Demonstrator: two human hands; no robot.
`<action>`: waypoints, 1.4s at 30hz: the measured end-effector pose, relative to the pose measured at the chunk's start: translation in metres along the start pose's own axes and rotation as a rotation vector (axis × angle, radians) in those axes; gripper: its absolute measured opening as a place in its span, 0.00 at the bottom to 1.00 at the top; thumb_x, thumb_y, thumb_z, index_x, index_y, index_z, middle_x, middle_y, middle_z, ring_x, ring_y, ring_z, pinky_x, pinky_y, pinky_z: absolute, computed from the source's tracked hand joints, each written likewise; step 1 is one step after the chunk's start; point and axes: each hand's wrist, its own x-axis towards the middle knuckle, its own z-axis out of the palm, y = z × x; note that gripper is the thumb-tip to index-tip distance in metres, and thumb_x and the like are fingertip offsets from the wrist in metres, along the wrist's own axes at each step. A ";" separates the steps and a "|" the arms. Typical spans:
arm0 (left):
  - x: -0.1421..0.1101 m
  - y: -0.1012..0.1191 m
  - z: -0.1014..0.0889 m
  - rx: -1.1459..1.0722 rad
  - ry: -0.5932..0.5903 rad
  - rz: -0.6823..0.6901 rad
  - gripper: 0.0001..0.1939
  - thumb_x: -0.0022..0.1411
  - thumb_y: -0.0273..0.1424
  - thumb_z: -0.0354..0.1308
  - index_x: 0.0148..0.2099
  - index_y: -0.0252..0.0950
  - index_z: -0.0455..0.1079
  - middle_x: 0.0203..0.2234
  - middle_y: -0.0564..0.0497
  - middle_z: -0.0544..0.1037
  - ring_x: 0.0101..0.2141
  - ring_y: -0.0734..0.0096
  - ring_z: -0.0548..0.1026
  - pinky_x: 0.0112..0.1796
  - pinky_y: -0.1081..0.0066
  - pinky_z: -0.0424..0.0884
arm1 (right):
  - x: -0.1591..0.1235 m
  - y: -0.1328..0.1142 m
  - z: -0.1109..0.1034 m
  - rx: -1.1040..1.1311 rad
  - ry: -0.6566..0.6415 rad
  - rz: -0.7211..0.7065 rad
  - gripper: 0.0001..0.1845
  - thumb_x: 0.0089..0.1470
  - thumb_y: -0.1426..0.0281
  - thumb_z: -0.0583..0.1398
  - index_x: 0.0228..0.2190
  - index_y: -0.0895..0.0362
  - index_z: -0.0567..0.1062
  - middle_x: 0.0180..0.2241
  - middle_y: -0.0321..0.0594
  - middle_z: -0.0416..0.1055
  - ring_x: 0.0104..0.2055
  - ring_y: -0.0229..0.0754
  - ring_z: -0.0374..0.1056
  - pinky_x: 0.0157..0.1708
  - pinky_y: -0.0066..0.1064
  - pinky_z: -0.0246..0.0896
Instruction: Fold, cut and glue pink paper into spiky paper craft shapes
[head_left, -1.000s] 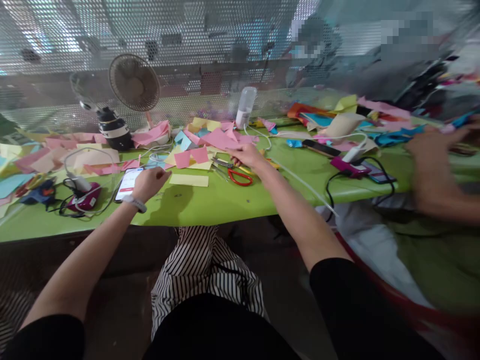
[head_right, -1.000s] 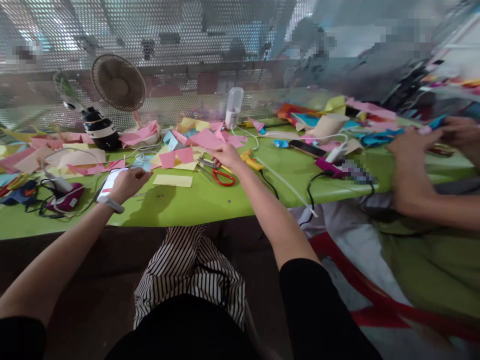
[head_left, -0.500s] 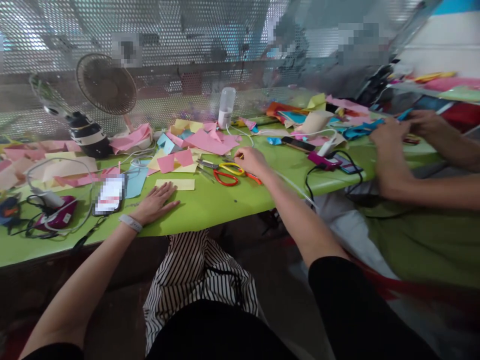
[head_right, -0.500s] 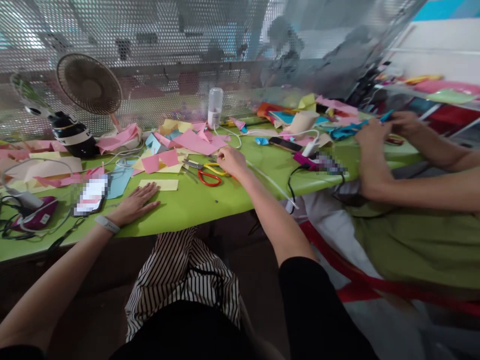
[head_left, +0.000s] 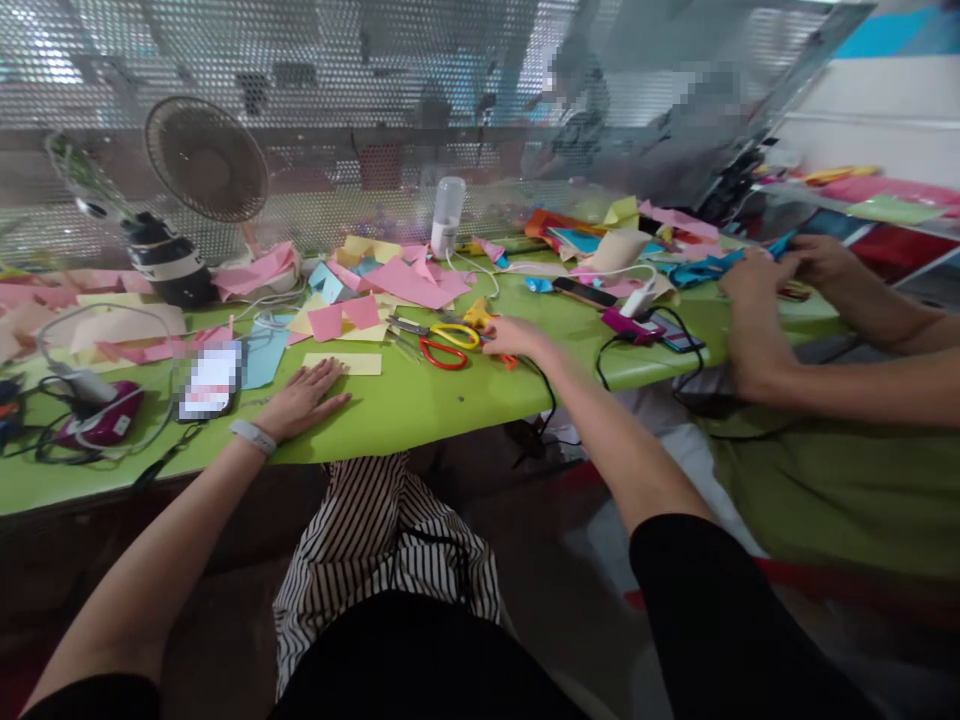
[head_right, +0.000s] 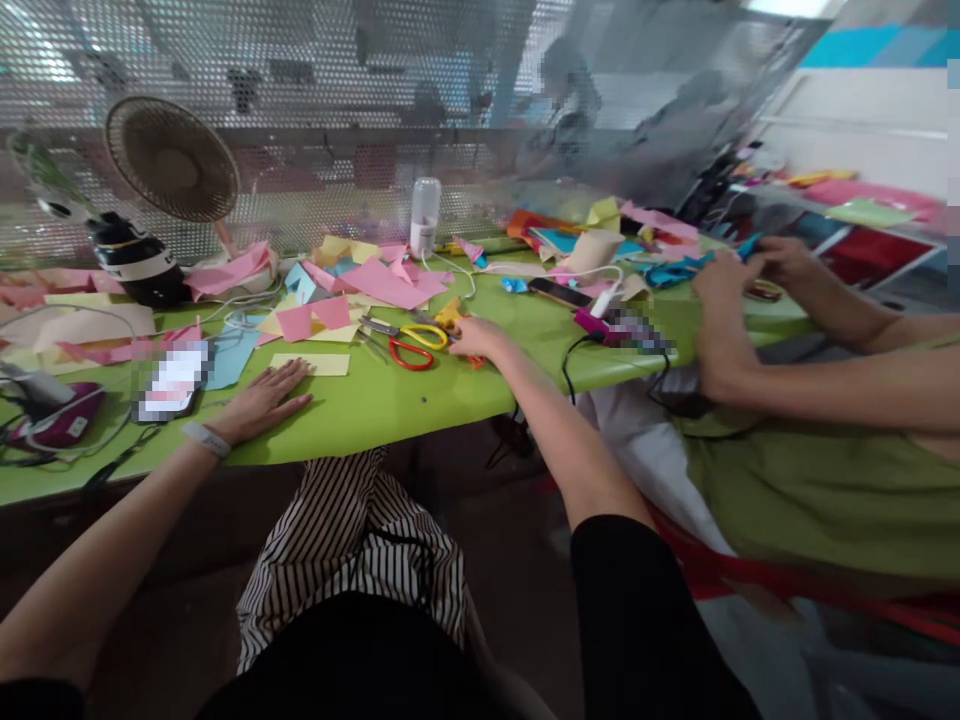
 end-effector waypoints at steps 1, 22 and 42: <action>0.000 0.001 0.000 -0.002 -0.008 0.001 0.41 0.69 0.56 0.30 0.74 0.34 0.44 0.71 0.44 0.46 0.70 0.61 0.45 0.67 0.57 0.40 | 0.000 -0.001 0.000 -0.018 0.016 0.026 0.18 0.49 0.66 0.64 0.43 0.59 0.78 0.43 0.50 0.78 0.41 0.50 0.74 0.37 0.32 0.63; -0.005 0.016 -0.005 -0.097 -0.048 0.053 0.41 0.69 0.56 0.32 0.74 0.35 0.43 0.71 0.46 0.46 0.70 0.63 0.43 0.67 0.61 0.36 | -0.048 -0.092 0.042 0.196 0.151 -0.349 0.17 0.60 0.57 0.59 0.42 0.57 0.77 0.38 0.45 0.74 0.38 0.46 0.70 0.34 0.32 0.59; -0.004 0.019 -0.007 -0.073 -0.044 0.057 0.44 0.67 0.59 0.34 0.74 0.37 0.43 0.71 0.46 0.46 0.70 0.61 0.45 0.67 0.61 0.36 | -0.052 -0.086 0.062 0.008 0.355 -0.510 0.19 0.63 0.62 0.58 0.53 0.54 0.77 0.43 0.49 0.71 0.45 0.50 0.68 0.40 0.37 0.65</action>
